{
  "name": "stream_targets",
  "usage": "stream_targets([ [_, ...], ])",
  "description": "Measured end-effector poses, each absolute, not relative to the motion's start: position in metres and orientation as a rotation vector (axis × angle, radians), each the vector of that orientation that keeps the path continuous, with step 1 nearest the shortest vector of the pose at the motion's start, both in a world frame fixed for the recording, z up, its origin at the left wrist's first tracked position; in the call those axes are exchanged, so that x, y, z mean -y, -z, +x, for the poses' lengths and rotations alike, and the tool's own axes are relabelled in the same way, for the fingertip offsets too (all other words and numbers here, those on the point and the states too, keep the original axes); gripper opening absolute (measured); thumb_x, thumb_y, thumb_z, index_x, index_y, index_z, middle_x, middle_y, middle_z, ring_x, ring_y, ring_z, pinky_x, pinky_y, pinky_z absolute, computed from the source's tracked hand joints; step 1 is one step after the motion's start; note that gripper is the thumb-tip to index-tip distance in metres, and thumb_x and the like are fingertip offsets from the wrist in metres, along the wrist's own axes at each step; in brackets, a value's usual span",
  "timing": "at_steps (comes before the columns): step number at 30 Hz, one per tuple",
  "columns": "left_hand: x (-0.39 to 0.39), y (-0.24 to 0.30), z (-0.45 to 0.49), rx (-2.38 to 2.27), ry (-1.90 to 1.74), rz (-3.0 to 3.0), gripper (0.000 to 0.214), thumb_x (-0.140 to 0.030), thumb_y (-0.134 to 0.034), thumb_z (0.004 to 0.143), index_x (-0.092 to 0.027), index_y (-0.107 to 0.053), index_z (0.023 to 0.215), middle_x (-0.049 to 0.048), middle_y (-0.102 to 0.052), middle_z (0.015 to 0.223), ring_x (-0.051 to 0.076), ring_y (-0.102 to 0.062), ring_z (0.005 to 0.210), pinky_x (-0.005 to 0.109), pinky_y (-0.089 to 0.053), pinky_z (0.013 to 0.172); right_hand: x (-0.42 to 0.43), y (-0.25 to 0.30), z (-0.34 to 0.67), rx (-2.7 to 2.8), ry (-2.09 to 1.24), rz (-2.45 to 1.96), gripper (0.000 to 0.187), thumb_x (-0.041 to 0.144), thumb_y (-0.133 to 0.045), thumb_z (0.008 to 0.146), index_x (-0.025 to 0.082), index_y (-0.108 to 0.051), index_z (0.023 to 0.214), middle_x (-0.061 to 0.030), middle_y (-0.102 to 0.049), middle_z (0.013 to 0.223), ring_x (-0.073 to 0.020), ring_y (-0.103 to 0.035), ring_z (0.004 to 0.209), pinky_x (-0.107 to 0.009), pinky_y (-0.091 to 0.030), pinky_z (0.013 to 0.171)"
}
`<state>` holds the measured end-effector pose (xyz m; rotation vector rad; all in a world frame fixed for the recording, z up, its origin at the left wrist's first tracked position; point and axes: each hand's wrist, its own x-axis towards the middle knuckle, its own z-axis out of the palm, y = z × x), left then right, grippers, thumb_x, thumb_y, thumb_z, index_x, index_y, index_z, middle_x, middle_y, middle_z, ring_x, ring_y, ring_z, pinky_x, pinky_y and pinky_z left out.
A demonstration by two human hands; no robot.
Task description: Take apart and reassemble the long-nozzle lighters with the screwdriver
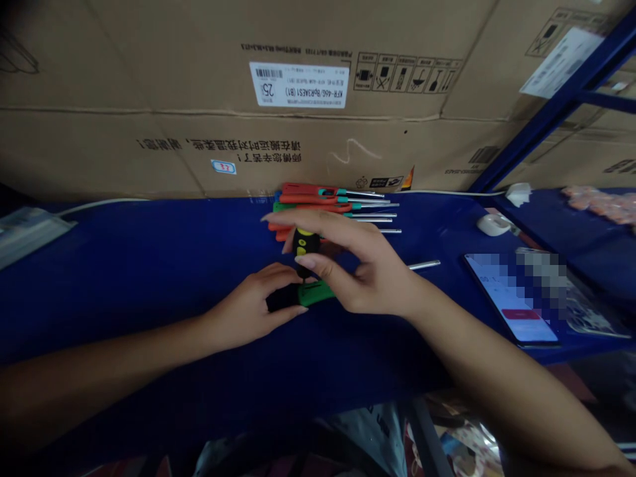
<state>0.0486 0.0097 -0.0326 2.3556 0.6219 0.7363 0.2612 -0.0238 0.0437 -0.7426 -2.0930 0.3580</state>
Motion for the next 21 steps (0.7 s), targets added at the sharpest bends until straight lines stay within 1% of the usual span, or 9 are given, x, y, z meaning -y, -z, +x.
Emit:
stream_targets([
  [3, -0.0092, 0.0332, 0.0486, -0.615, -0.726, 2.353, 0.029, -0.02, -0.073, 0.085, -0.019, -0.065, 0.113, 0.006, -0.07, 0.11, 0.021, -0.063, 0.103, 0.038, -0.052, 0.094, 0.0236, -0.0428, 0.2603, 2.116, -0.164, -0.684, 0.039, 0.023, -0.069, 0.089, 0.021, -0.063, 0.127, -0.0067, -0.073, 0.111, -0.0192, -0.069, 0.1, -0.03, -0.058, 0.083],
  [7, -0.0079, 0.0328, 0.0487, -0.593, -0.699, 2.337, 0.025, -0.017, -0.069, 0.087, -0.021, -0.065, 0.112, 0.0053, -0.069, 0.114, 0.022, -0.062, 0.108, 0.039, -0.051, 0.098, 0.0277, -0.0405, 0.2562, 2.151, 0.141, -0.616, 0.043, 0.026, -0.075, 0.084, 0.02, -0.063, 0.125, -0.0056, -0.073, 0.104, -0.0177, -0.069, 0.092, -0.028, -0.058, 0.082],
  [9, -0.0075, 0.032, 0.0488, -0.597, -0.689, 2.337, 0.025, -0.017, -0.069, 0.087, -0.021, -0.065, 0.111, 0.0056, -0.068, 0.112, 0.022, -0.062, 0.108, 0.04, -0.051, 0.098, 0.0302, -0.0418, 0.2553, 2.171, 0.096, -0.614, 0.044, 0.024, -0.071, 0.088, 0.019, -0.06, 0.13, -0.0072, -0.072, 0.11, -0.018, -0.068, 0.098, -0.029, -0.057, 0.085],
  [11, -0.0073, 0.0317, 0.0487, -0.607, -0.692, 2.337, 0.025, -0.019, -0.07, 0.087, -0.02, -0.065, 0.112, 0.0065, -0.067, 0.111, 0.023, -0.063, 0.106, 0.041, -0.052, 0.097, 0.0311, -0.0445, 0.2558, 2.199, -0.13, -0.641, 0.043, 0.019, -0.059, 0.094, 0.018, -0.054, 0.137, -0.0087, -0.069, 0.119, -0.0185, -0.066, 0.106, -0.032, -0.056, 0.091],
  [13, -0.0073, 0.032, 0.0485, -0.616, -0.694, 2.348, 0.028, -0.021, -0.07, 0.087, -0.02, -0.065, 0.114, 0.0071, -0.066, 0.111, 0.023, -0.062, 0.106, 0.041, -0.052, 0.097, 0.03, -0.0464, 0.257, 2.187, -0.333, -0.655, 0.042, 0.017, -0.052, 0.097, 0.018, -0.052, 0.139, -0.0088, -0.069, 0.119, -0.0183, -0.066, 0.107, -0.035, -0.055, 0.093],
  [14, -0.0074, 0.0324, 0.0484, -0.622, -0.692, 2.357, 0.029, -0.021, -0.07, 0.087, -0.02, -0.065, 0.115, 0.0073, -0.066, 0.111, 0.023, -0.062, 0.106, 0.041, -0.052, 0.097, 0.0287, -0.0463, 0.2575, 2.167, -0.357, -0.658, 0.041, 0.018, -0.054, 0.096, 0.018, -0.054, 0.137, -0.0085, -0.07, 0.117, -0.0182, -0.067, 0.105, -0.035, -0.056, 0.091],
  [18, -0.0078, 0.0342, 0.0482, -0.617, -0.683, 2.393, 0.027, -0.022, -0.07, 0.088, -0.019, -0.066, 0.114, 0.0066, -0.066, 0.109, 0.022, -0.062, 0.104, 0.041, -0.052, 0.096, 0.0238, -0.0402, 0.2578, 2.057, -0.063, -0.677, 0.036, 0.028, -0.073, 0.086, 0.02, -0.066, 0.12, -0.0064, -0.074, 0.102, -0.0196, -0.069, 0.093, -0.034, -0.057, 0.084],
  [20, -0.008, 0.0347, 0.0482, -0.622, -0.68, 2.393, 0.026, -0.023, -0.07, 0.088, -0.019, -0.066, 0.113, 0.0064, -0.066, 0.108, 0.022, -0.062, 0.103, 0.04, -0.052, 0.096, 0.0236, -0.0382, 0.2578, 2.065, 0.029, -0.676, 0.042, 0.033, -0.075, 0.085, 0.022, -0.064, 0.123, -0.0069, -0.073, 0.107, -0.0207, -0.069, 0.097, -0.033, -0.057, 0.085],
  [21, -0.0081, 0.0348, 0.0483, -0.631, -0.681, 2.388, 0.026, -0.024, -0.071, 0.088, -0.019, -0.067, 0.113, 0.0066, -0.066, 0.108, 0.022, -0.062, 0.103, 0.041, -0.052, 0.096, 0.024, -0.0385, 0.2581, 2.098, 0.012, -0.674, 0.044, 0.035, -0.071, 0.088, 0.022, -0.062, 0.128, -0.008, -0.072, 0.114, -0.0215, -0.068, 0.104, -0.034, -0.056, 0.089],
])
